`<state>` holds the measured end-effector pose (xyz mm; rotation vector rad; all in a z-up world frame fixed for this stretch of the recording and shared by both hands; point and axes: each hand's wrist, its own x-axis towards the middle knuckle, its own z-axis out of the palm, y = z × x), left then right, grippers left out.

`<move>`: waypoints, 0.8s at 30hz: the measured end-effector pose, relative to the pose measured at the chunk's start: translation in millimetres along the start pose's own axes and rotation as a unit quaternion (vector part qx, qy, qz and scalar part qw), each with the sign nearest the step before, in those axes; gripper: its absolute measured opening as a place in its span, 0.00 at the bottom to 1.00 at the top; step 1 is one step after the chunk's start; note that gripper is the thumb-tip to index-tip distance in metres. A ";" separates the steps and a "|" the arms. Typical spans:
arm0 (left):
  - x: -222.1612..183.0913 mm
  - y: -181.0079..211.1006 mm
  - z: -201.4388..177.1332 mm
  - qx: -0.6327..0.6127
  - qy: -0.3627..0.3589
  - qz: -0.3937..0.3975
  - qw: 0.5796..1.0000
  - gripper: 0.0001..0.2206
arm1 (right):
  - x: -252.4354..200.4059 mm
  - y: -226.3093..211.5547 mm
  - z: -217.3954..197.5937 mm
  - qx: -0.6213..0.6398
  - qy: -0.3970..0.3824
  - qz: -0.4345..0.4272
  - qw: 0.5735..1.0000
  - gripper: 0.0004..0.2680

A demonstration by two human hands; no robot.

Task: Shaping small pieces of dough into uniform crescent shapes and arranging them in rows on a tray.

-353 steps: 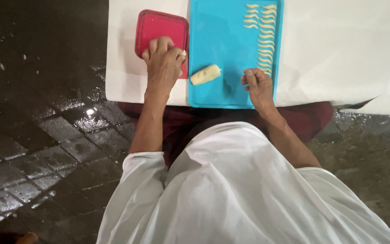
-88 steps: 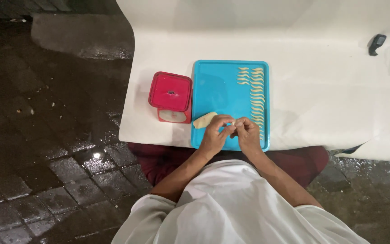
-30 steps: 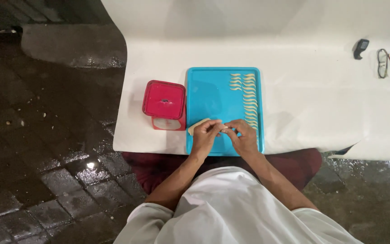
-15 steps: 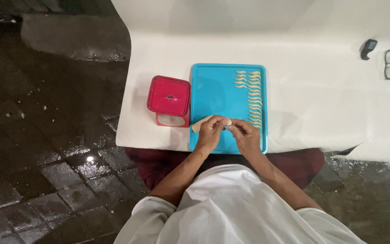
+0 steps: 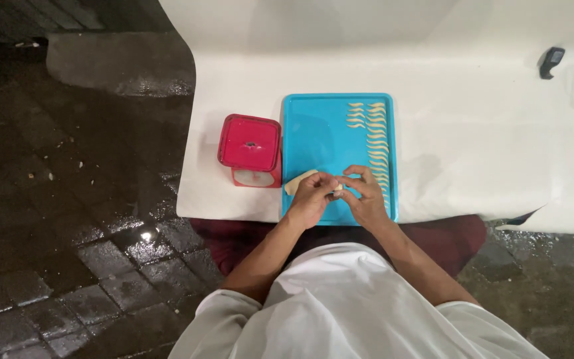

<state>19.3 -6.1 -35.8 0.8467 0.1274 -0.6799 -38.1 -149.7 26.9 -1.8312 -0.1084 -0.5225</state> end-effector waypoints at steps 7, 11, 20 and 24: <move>-28.3 21.2 36.2 -0.035 0.002 0.001 0.999 0.07 | 3.4 -1.5 -2.7 -0.001 0.075 -0.018 0.997 0.07; -12.4 10.0 27.8 0.023 0.001 0.052 0.998 0.08 | -1.2 2.0 -1.9 -0.019 0.068 -0.008 0.997 0.09; -25.9 18.0 28.7 0.052 -0.008 0.076 0.996 0.12 | 4.2 -6.4 3.2 0.096 0.061 0.045 0.993 0.06; -32.2 27.4 25.8 0.085 -0.021 0.069 0.994 0.13 | 3.2 -0.7 -0.6 0.073 0.022 0.017 0.997 0.07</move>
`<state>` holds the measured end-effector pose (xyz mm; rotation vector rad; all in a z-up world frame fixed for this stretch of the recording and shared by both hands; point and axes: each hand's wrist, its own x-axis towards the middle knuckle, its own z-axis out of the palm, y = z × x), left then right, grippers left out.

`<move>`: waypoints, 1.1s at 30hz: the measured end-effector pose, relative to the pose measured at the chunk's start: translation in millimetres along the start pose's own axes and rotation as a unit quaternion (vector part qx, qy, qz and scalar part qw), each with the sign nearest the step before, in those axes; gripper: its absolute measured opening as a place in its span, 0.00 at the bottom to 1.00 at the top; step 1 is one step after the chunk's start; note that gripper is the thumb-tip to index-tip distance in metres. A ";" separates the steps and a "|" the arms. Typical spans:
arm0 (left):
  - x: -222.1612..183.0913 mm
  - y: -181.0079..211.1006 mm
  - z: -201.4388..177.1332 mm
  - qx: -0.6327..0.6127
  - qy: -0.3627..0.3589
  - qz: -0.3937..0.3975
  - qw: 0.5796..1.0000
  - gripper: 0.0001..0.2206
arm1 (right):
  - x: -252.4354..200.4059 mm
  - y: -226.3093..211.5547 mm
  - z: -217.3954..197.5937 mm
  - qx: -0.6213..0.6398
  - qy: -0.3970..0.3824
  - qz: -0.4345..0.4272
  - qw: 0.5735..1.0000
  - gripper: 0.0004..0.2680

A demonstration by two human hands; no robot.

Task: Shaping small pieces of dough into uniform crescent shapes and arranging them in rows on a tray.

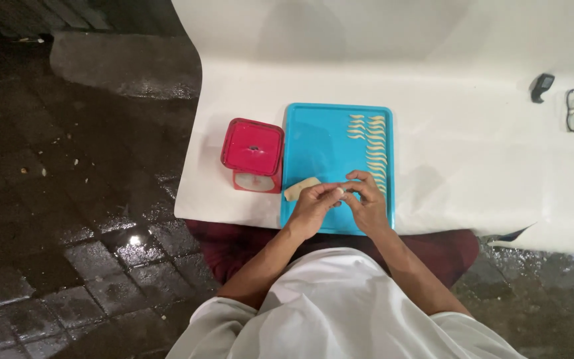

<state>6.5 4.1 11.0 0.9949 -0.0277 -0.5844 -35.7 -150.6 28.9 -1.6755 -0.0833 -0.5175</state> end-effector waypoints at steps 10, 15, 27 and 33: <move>-7.3 -12.7 -0.7 -0.106 -0.028 -0.103 0.989 0.12 | -4.9 -5.2 -4.5 -0.102 -0.003 -0.060 0.993 0.06; -4.1 16.2 -1.3 -0.029 0.008 -0.054 0.998 0.07 | -6.0 -0.9 -0.7 -0.081 -0.023 -0.053 0.995 0.10; -13.7 19.7 10.7 -0.082 0.026 -0.061 0.994 0.07 | -0.2 -8.6 -0.3 -0.069 -0.029 -0.021 0.997 0.07; -0.7 -5.7 -0.9 -0.057 0.049 -0.017 0.997 0.05 | -0.6 -12.0 -1.4 -0.076 -0.025 -0.039 0.996 0.09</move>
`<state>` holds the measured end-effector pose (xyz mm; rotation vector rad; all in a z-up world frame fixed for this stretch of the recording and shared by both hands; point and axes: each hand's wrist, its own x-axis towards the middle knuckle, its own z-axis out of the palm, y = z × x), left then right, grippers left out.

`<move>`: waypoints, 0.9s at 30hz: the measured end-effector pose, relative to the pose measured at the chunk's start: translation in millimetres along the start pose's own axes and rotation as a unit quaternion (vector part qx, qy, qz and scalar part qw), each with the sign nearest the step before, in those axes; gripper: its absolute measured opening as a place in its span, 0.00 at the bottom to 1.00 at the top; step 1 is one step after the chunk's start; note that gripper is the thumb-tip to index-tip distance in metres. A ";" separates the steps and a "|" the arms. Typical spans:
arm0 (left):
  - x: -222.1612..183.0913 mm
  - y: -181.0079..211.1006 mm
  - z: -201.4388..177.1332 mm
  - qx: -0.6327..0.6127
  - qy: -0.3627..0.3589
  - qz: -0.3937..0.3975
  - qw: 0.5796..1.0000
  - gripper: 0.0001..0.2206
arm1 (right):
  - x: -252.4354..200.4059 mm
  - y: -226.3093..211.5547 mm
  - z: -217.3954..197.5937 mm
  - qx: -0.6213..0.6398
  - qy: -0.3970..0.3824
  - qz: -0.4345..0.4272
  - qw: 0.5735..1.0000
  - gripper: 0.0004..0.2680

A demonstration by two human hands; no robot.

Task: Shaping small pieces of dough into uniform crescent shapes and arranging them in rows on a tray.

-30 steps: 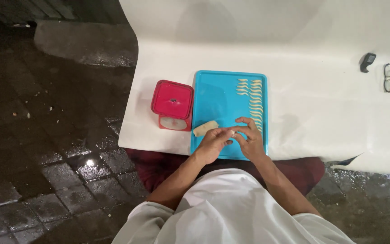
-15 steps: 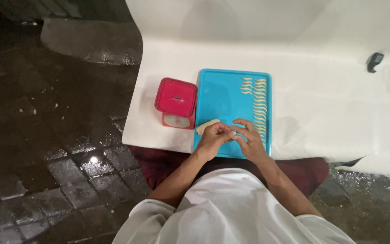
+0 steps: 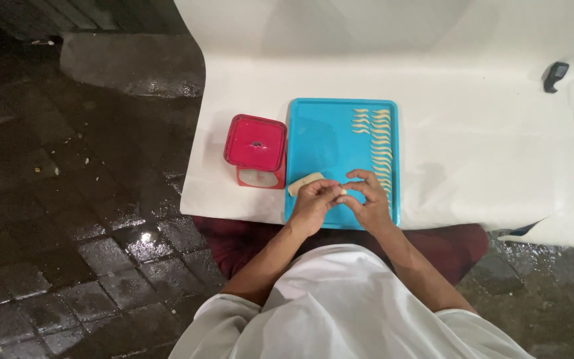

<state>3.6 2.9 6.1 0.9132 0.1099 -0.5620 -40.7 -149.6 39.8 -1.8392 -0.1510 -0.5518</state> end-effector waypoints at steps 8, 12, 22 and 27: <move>-3.1 -4.1 3.6 -0.003 -0.008 0.000 1.000 0.05 | 3.0 -2.3 -4.5 0.012 -0.005 0.014 1.000 0.05; -5.3 7.2 10.0 -0.048 -0.056 -0.019 0.997 0.09 | 11.6 0.1 -5.3 0.034 -0.005 0.002 0.999 0.04; 28.6 -0.7 -22.4 0.077 -0.074 0.016 0.994 0.10 | 15.6 5.6 -2.7 0.039 -0.020 0.012 0.999 0.05; 35.8 10.2 -17.2 0.223 -0.056 0.052 0.972 0.10 | 5.4 9.8 -1.3 0.078 0.020 0.079 0.994 0.07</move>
